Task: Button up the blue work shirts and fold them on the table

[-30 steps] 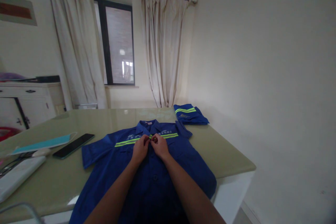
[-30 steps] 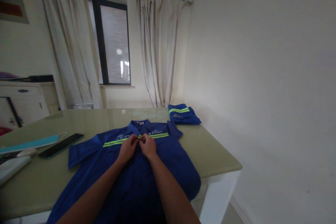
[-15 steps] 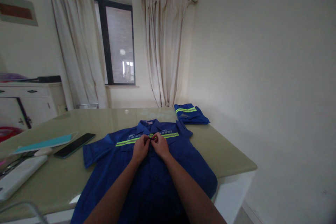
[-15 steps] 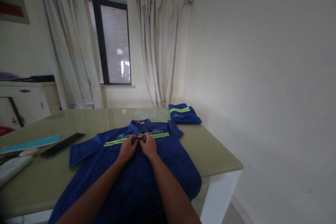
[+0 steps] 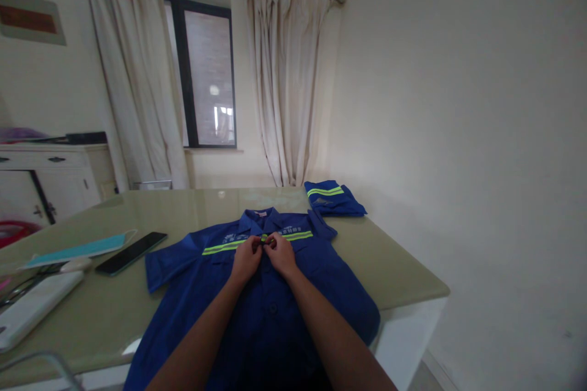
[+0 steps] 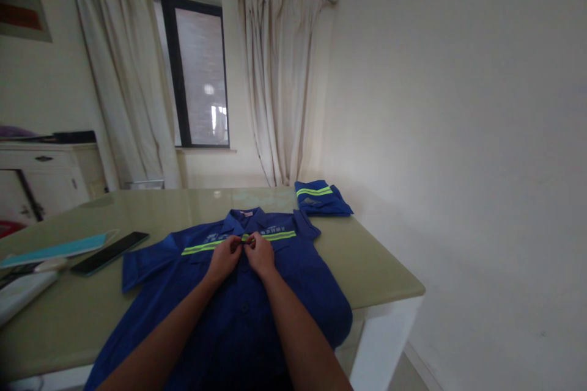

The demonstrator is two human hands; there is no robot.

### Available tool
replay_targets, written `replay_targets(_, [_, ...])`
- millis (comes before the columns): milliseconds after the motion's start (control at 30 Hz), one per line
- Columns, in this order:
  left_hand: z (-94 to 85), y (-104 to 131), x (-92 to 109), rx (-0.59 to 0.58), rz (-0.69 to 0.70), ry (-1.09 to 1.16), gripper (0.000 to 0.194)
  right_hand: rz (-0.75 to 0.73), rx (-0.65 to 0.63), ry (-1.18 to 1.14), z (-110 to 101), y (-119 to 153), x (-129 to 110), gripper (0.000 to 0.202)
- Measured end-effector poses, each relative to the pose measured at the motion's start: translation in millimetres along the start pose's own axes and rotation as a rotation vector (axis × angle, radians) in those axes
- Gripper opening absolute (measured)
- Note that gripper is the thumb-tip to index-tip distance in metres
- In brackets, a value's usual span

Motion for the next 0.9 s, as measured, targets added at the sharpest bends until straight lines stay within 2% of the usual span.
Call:
replay_targets(333, [-3.6, 2.3, 9.7, 0.006, 0.029, -0.003, 0.011, -0.041, -0.003, 0.076, 0.8, 0.0, 1.0, 0.014])
replay_targets(400, [-4.2, 2.8, 10.6, 0.015, 0.026, -0.014, 0.015, -0.044, -0.002, 0.102, 0.9, 0.7, 0.9, 0.014])
replay_targets(633, [-7.3, 2.2, 8.5, 0.026, -0.001, -0.05, 0.015, -0.069, -0.003, 0.151, 2.0, 2.9, -0.2, 0.01])
replay_targets(900, [-7.8, 1.2, 5.4, 0.014, -0.026, 0.031, 0.011, -0.049, -0.011, 0.1, 2.3, 1.9, 0.4, 0.009])
Point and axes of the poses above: each hand's wrist, its own y-axis away from the middle knuckle, its own z-axis out of the palm, x = y × z, the point moved 4 cm from there along -y, towards the middle knuckle, and after that the axes turned 1 degree about -y, right-handed, at the moved point
